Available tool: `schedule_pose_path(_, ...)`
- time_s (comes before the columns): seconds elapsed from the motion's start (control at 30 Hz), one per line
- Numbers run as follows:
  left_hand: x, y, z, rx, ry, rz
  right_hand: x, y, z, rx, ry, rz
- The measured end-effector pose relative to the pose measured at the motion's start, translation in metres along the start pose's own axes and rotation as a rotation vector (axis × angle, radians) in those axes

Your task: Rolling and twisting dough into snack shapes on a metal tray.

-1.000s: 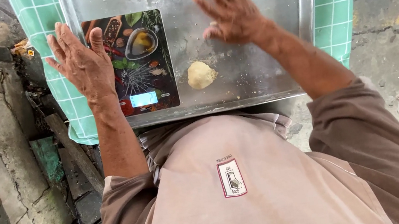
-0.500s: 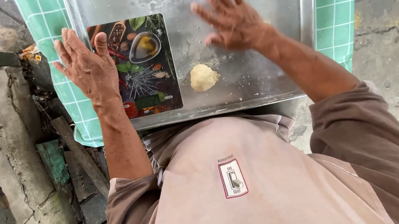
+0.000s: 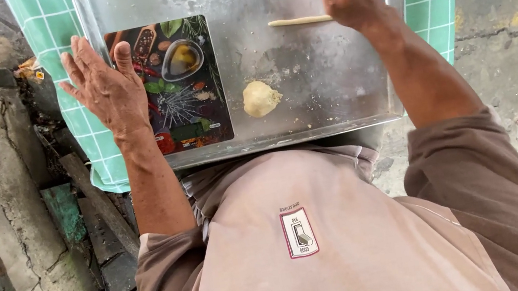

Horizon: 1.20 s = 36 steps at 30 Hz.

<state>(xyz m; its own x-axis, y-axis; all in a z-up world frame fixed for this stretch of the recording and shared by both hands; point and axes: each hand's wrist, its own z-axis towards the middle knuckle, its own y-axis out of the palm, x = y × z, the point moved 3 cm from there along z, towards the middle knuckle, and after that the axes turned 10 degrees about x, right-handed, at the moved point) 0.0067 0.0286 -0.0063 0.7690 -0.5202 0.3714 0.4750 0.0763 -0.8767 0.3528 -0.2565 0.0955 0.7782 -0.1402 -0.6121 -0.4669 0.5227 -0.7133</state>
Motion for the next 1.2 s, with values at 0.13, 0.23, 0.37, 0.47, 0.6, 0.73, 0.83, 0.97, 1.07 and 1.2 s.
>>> schedule_pose_path(0.13,0.004,-0.003,0.002,-0.009,-0.002,-0.004,0.018,-0.03,-0.061,0.12,-0.147,-0.355)
schedule_pose_path(0.23,0.016,-0.015,0.007,-0.045,-0.039,-0.011,0.033,-0.03,-0.096,0.1,-0.175,-0.54)
schedule_pose_path(0.37,0.01,-0.01,0.005,-0.033,-0.053,-0.019,0.029,-0.026,-0.091,0.091,-0.229,-0.639)
schedule_pose_path(0.47,0.017,-0.017,0.007,0.001,-0.02,-0.001,0.037,-0.019,-0.092,0.095,-0.187,-0.626)
schedule_pose_path(0.6,0.012,-0.012,0.006,-0.026,-0.027,-0.002,0.034,-0.017,-0.091,0.086,-0.184,-0.614)
schedule_pose_path(0.73,0.009,-0.007,0.004,-0.006,-0.017,-0.003,0.035,-0.017,-0.095,0.056,-0.178,-0.631)
schedule_pose_path(0.83,0.002,-0.001,0.002,-0.002,-0.017,0.0,0.027,-0.021,-0.099,0.032,-0.133,-0.579)
schedule_pose_path(0.97,0.003,-0.002,0.001,-0.018,-0.032,-0.023,-0.018,-0.03,-0.091,0.09,0.093,-0.245)
schedule_pose_path(1.07,0.001,0.002,0.002,-0.007,-0.03,-0.02,-0.038,-0.014,-0.098,0.055,0.168,-0.199)
schedule_pose_path(1.2,-0.003,0.007,0.001,-0.009,-0.028,-0.017,-0.091,0.029,-0.088,-0.116,0.247,0.068)
